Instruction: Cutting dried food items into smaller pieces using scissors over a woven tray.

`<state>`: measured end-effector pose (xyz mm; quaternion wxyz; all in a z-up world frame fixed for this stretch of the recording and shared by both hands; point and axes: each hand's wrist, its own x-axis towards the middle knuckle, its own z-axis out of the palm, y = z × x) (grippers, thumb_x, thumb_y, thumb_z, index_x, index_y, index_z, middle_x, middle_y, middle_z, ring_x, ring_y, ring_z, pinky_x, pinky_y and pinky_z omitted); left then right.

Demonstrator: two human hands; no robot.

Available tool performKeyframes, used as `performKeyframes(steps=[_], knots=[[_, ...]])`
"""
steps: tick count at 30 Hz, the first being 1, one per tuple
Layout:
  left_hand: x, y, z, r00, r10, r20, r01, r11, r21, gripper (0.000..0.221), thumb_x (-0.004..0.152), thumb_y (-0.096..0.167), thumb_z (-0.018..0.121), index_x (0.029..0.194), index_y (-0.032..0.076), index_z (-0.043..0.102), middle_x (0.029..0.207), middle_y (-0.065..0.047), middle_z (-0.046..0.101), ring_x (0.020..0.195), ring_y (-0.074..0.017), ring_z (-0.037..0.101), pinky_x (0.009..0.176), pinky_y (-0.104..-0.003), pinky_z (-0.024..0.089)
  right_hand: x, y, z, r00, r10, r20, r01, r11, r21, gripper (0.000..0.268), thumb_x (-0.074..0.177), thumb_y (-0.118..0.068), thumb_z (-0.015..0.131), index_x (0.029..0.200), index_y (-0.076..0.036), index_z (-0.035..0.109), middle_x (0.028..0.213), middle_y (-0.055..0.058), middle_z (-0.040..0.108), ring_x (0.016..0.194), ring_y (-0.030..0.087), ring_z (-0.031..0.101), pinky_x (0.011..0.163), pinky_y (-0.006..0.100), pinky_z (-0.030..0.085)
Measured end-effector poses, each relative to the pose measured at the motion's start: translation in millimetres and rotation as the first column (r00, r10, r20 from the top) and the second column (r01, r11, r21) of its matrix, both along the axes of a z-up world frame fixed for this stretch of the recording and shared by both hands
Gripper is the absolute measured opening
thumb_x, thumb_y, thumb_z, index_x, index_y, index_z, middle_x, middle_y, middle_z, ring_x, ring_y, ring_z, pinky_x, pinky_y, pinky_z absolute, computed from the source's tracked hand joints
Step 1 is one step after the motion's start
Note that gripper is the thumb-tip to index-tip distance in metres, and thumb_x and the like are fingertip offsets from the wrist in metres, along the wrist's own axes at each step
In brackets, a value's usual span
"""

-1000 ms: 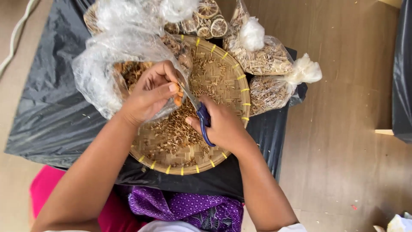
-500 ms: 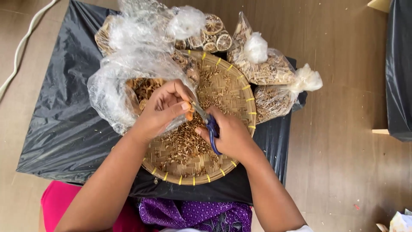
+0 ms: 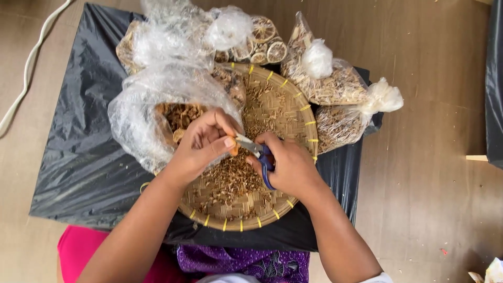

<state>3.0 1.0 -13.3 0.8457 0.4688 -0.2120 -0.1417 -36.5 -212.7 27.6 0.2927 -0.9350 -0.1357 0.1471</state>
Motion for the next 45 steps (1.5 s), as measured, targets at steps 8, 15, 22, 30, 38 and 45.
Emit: performKeyframes(steps=[8, 15, 22, 30, 38, 45], knots=[[1, 4, 3, 0.998, 0.025, -0.054, -0.023, 0.999, 0.048, 0.015, 0.092, 0.009, 0.068, 0.099, -0.001, 0.059, 0.093, -0.018, 0.067, 0.080, -0.0174, 0.069, 0.074, -0.031, 0.063, 7, 3, -2, 1.000, -0.013, -0.008, 0.013, 1.000, -0.009, 0.034, 0.089, -0.033, 0.071, 0.115, -0.013, 0.059, 0.062, 0.013, 0.069, 0.064, 0.035, 0.070, 0.074, 0.041, 0.048], [2, 2, 17, 0.995, 0.082, 0.061, -0.090, 0.983, 0.158, 0.009, 0.093, 0.005, 0.066, 0.098, -0.002, 0.062, 0.088, -0.016, 0.068, 0.076, -0.0179, 0.071, 0.071, -0.029, 0.059, 4, 3, 0, 0.995, -0.036, -0.098, 0.037, 0.999, 0.011, 0.038, 0.090, -0.035, 0.071, 0.118, -0.011, 0.060, 0.061, 0.008, 0.067, 0.061, 0.029, 0.067, 0.072, 0.038, 0.047], [15, -1, 19, 0.984, 0.042, 0.175, -0.080, 0.973, 0.216, 0.013, 0.095, 0.012, 0.067, 0.102, 0.001, 0.065, 0.082, -0.014, 0.067, 0.071, -0.0205, 0.068, 0.066, -0.029, 0.056, 3, 0, -14, 0.993, -0.079, 0.090, 0.070, 0.992, 0.107, 0.030, 0.087, -0.026, 0.076, 0.110, -0.011, 0.063, 0.058, 0.006, 0.064, 0.052, 0.025, 0.062, 0.066, 0.035, 0.047], [31, 19, 46, 0.979, 0.020, 0.203, -0.065, 0.974, 0.219, 0.009, 0.095, 0.007, 0.066, 0.100, 0.000, 0.064, 0.078, -0.013, 0.067, 0.070, -0.0165, 0.066, 0.066, -0.026, 0.053, 16, 20, -27, 0.979, -0.116, 0.166, 0.056, 0.942, 0.332, 0.028, 0.090, -0.032, 0.077, 0.104, -0.013, 0.062, 0.060, 0.002, 0.059, 0.051, 0.020, 0.058, 0.062, 0.030, 0.046], [37, 14, 65, 0.995, 0.004, 0.102, -0.035, 0.952, 0.305, 0.007, 0.097, 0.002, 0.061, 0.102, -0.002, 0.064, 0.081, -0.013, 0.063, 0.072, -0.0176, 0.068, 0.069, -0.030, 0.060, 5, 42, 20, 0.957, -0.147, -0.248, 0.250, 0.852, 0.459, 0.036, 0.092, -0.024, 0.070, 0.115, -0.001, 0.056, 0.076, 0.011, 0.063, 0.070, 0.025, 0.064, 0.070, 0.034, 0.051], [34, 8, 34, 0.999, -0.011, -0.042, 0.021, 0.970, 0.241, 0.008, 0.095, 0.003, 0.063, 0.099, -0.002, 0.067, 0.079, -0.015, 0.065, 0.070, -0.0211, 0.069, 0.071, -0.032, 0.062, 10, 42, 23, 0.944, -0.058, -0.326, 0.230, 0.823, 0.520, 0.044, 0.090, -0.032, 0.071, 0.112, 0.003, 0.053, 0.075, 0.013, 0.061, 0.070, 0.029, 0.064, 0.066, 0.037, 0.051]])
